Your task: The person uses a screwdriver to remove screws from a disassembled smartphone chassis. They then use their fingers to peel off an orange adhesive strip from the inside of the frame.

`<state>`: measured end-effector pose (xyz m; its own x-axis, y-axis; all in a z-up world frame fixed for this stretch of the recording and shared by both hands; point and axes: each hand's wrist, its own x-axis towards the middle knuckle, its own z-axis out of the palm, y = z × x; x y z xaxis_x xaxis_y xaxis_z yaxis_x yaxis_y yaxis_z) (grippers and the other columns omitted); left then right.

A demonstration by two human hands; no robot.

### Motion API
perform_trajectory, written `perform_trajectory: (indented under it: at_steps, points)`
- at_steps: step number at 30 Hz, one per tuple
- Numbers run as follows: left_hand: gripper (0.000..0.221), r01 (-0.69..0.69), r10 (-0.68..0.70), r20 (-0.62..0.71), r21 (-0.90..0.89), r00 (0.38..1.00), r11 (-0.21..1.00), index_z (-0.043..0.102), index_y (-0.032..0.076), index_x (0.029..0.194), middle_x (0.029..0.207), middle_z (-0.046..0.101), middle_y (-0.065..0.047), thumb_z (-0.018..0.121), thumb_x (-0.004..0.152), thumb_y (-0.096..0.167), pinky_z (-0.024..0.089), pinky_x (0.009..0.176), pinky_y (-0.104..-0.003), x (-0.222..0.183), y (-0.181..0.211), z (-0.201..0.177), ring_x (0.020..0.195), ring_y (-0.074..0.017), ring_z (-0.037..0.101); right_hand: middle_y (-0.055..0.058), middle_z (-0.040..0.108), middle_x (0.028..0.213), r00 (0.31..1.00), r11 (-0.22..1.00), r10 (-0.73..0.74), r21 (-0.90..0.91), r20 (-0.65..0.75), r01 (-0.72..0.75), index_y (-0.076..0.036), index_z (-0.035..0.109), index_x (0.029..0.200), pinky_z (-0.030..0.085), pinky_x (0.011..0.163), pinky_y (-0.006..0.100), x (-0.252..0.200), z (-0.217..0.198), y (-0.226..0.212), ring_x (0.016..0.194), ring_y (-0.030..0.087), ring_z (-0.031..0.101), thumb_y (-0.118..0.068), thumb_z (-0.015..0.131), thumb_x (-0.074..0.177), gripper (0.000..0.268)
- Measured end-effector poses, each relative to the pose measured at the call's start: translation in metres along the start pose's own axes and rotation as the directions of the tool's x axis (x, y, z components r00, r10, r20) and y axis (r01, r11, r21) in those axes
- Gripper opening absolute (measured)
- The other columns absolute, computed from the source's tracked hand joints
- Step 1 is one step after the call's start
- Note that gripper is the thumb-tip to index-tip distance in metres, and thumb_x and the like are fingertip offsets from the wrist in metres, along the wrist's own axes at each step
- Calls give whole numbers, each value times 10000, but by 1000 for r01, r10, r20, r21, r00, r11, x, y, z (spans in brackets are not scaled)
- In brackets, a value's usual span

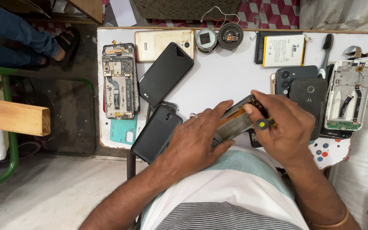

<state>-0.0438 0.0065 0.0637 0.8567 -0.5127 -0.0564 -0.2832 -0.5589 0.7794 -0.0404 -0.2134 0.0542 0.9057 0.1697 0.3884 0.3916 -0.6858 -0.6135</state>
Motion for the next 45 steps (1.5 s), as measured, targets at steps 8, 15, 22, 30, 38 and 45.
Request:
perform_trajectory:
  at_steps: [8, 15, 22, 30, 38, 45]
  points:
    - [597, -70, 65, -90, -61, 994, 996, 482, 110, 1487, 957, 684, -90, 749, 974, 255, 591, 676, -387, 5, -16, 8, 784, -239, 693, 139, 737, 1055, 1000, 998, 2, 61, -19, -1, 2, 703, 1232, 568, 676, 256, -4, 8, 3, 809, 158, 717, -123, 818, 978, 306]
    - [455, -125, 122, -167, -6, 978, 992, 563, 131, 1420, 924, 627, -49, 737, 1005, 198, 542, 608, -348, 1, -22, 14, 711, -178, 625, 72, 685, 851, 961, 904, 263, 326, 84, -276, -10, 743, 1213, 424, 571, 179, -6, 6, 6, 647, 54, 536, -115, 816, 961, 282]
    - [414, -226, 252, -235, 133, 939, 965, 582, 114, 1385, 961, 574, -33, 742, 1004, 140, 488, 567, -328, 0, -23, 16, 740, -158, 586, 96, 717, 1066, 933, 808, 325, 467, 157, -360, 7, 722, 1147, 484, 626, 186, -9, 3, -2, 763, 50, 629, -126, 741, 988, 208]
    - [355, -156, 160, -222, 34, 962, 987, 604, 107, 1328, 860, 581, -30, 741, 1001, 121, 497, 549, -321, 1, -25, 23, 680, -152, 586, 97, 725, 1068, 956, 840, 273, 458, 107, -291, 18, 717, 1142, 460, 564, 172, -13, 15, 1, 689, 40, 608, -123, 710, 1026, 182]
    - [397, -27, 2, -147, -172, 989, 985, 599, 79, 1331, 933, 670, -80, 758, 982, 183, 562, 614, -348, 4, -26, 25, 749, -188, 695, 100, 712, 1065, 941, 863, 299, 376, 160, -338, 13, 681, 1252, 490, 612, 202, -6, 6, -9, 722, 48, 633, -146, 751, 966, 334]
    - [547, 77, -131, -32, -663, 991, 744, 510, 24, 1428, 1261, 724, -141, 755, 974, 203, 602, 976, -342, 4, -36, 28, 1159, -194, 712, 108, 638, 677, 800, 777, 516, 226, 305, -587, -2, 698, 1360, 380, 509, 223, -7, -3, -3, 573, 48, 506, -94, 785, 933, 445]
